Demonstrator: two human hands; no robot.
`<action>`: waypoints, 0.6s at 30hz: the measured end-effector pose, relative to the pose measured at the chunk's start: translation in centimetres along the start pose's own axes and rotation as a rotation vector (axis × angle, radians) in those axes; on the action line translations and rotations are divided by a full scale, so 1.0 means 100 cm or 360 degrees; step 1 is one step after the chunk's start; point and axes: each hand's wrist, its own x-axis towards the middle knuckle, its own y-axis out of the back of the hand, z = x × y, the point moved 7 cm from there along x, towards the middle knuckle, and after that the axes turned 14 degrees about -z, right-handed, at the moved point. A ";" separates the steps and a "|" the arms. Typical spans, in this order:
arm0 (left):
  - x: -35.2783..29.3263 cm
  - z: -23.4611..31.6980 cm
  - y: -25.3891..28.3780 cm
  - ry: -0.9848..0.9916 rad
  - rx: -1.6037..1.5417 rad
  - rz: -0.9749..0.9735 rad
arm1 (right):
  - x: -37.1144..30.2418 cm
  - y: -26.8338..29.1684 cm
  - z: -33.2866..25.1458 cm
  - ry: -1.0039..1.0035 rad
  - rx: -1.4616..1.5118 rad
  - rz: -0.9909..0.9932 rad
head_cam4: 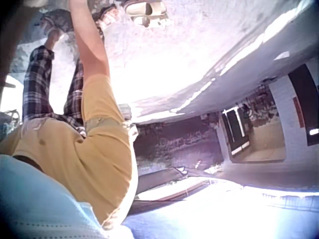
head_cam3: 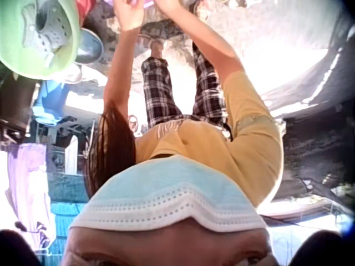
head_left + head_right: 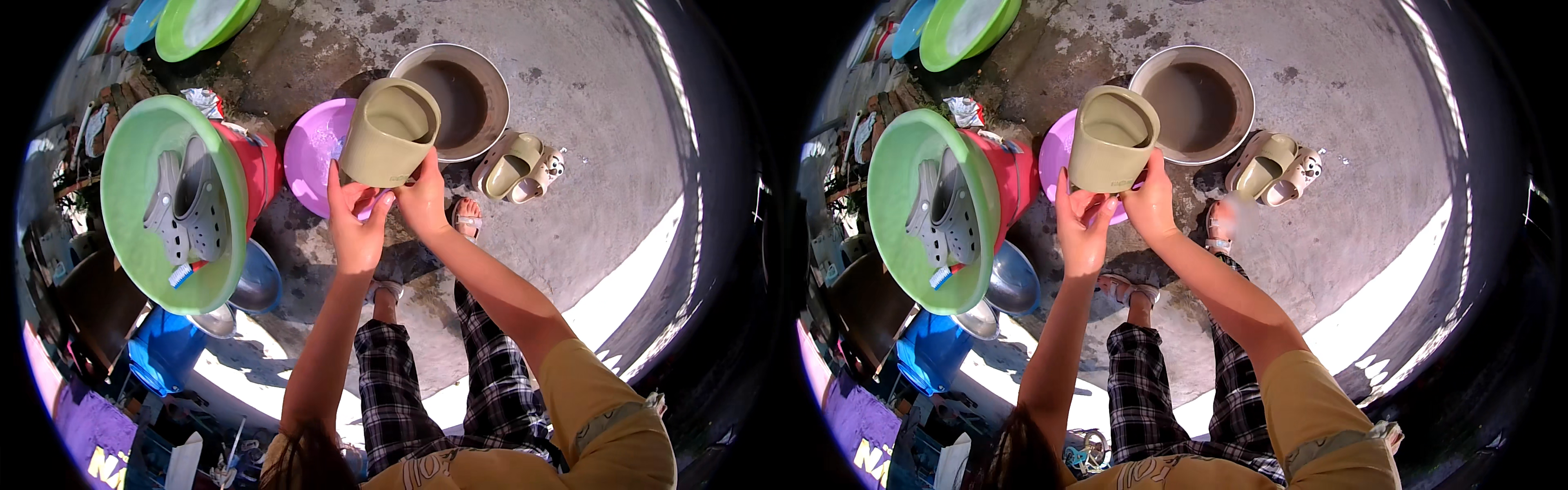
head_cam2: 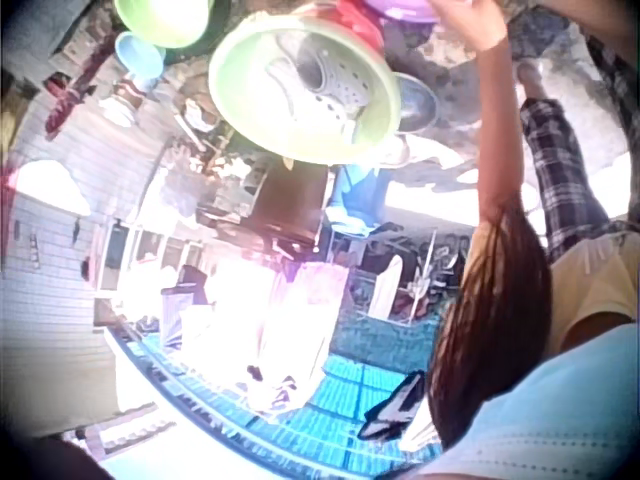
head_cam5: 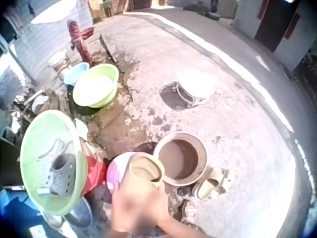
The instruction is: The person washes a pair of white character-themed clogs and a pair of beige slides using a blue brush and water from a pink basin. They scrub the shoes thoroughly, rinse them, and then place the cleaned footwear on the ground to dry.
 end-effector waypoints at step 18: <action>0.042 -0.218 -0.351 0.1833 -0.0797 -0.0510 | -0.121 0.379 0.235 -0.1690 0.0086 0.0324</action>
